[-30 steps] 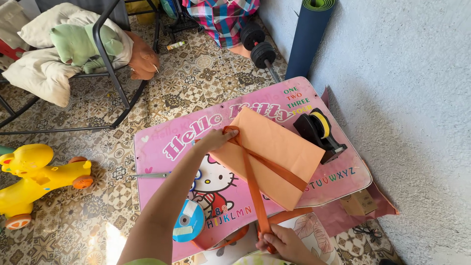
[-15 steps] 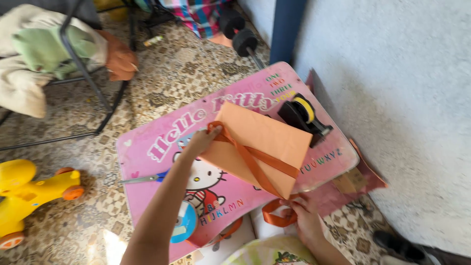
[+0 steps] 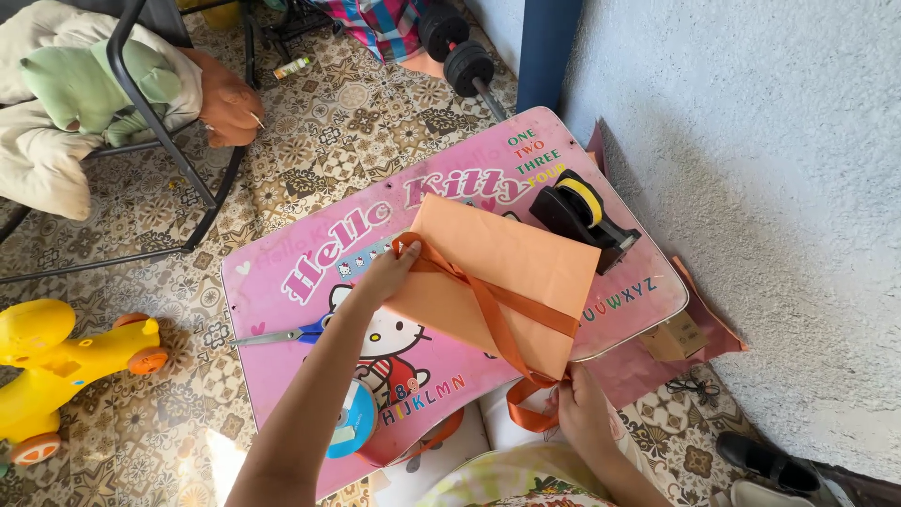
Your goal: The person wraps a rectangular box with orange paper and ties an orange ribbon around it. They form a neat bow on top and adjust the loops to finish the presentation.
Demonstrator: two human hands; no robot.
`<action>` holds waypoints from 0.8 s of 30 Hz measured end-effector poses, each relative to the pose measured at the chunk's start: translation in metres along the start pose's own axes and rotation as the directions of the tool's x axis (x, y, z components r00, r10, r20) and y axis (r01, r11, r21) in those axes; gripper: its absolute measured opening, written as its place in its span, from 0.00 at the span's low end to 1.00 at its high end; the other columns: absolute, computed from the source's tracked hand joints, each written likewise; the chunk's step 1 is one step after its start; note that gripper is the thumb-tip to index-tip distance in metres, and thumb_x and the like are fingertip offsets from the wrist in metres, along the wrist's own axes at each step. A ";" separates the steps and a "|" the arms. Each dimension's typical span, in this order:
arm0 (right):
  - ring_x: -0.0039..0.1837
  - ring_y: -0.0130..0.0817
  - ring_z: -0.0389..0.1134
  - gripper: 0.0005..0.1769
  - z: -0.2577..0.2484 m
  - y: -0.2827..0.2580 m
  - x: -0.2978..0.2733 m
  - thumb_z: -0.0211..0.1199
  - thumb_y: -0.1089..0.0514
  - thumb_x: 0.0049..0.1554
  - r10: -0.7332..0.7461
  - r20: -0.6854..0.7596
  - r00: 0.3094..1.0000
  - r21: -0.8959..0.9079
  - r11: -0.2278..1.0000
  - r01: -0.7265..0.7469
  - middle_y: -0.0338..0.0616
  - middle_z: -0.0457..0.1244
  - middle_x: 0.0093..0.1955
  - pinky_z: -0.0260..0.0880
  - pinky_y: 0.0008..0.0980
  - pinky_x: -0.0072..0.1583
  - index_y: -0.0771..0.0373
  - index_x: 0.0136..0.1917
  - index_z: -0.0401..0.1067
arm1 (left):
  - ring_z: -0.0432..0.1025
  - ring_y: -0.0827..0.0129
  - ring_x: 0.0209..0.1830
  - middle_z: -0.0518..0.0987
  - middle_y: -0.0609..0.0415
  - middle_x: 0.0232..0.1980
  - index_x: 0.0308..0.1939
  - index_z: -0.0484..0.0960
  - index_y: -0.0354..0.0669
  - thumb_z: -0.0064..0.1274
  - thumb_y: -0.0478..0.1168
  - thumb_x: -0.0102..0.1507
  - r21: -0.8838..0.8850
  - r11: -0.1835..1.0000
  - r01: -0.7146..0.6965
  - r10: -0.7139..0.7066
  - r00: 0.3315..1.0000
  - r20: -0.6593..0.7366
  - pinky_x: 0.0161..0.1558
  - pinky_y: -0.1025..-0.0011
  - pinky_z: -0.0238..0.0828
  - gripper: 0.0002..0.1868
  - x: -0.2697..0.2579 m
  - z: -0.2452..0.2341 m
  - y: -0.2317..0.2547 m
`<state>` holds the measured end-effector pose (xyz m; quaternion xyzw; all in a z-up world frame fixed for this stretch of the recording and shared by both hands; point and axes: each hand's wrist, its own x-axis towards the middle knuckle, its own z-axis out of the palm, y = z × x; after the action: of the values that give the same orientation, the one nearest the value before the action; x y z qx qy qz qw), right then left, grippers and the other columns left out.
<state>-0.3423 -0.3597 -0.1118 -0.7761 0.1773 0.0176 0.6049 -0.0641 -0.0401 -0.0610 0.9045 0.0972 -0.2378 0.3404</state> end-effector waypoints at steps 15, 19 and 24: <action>0.45 0.28 0.72 0.14 -0.044 -0.069 0.066 0.46 0.60 0.67 -0.115 0.079 0.990 -0.001 0.993 0.116 0.41 0.70 0.40 0.70 0.30 0.53 0.69 0.50 0.71 | 0.72 0.61 0.35 0.79 0.39 0.56 0.73 0.54 0.52 0.41 0.68 0.69 -0.549 0.739 0.392 -0.302 0.920 0.250 0.29 0.63 0.66 0.37 -0.140 -0.031 -0.028; 0.35 0.24 0.55 0.11 -0.073 -0.093 0.076 0.50 0.63 0.61 0.035 0.142 0.989 0.433 0.897 -0.094 0.29 0.59 0.38 0.68 0.32 0.44 0.64 0.54 0.70 | 0.81 0.64 0.50 0.81 0.46 0.57 0.69 0.69 0.46 0.37 0.66 0.66 -0.669 0.651 0.358 -0.144 0.924 0.354 0.46 0.63 0.82 0.36 -0.155 -0.027 -0.032; 0.30 0.26 0.52 0.19 -0.140 -0.097 0.033 0.57 0.59 0.60 0.061 0.435 0.898 0.224 0.959 -0.173 0.37 0.54 0.29 0.52 0.29 0.34 0.72 0.61 0.68 | 0.78 0.65 0.59 0.80 0.48 0.63 0.70 0.68 0.48 0.37 0.62 0.67 -0.702 0.614 0.360 -0.105 0.919 0.380 0.59 0.63 0.77 0.34 -0.153 -0.029 -0.030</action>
<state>-0.3086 -0.4807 0.0086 -0.6563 0.0890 0.1993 0.7223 -0.1963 -0.0005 0.0173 0.6092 0.2528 -0.3523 0.6640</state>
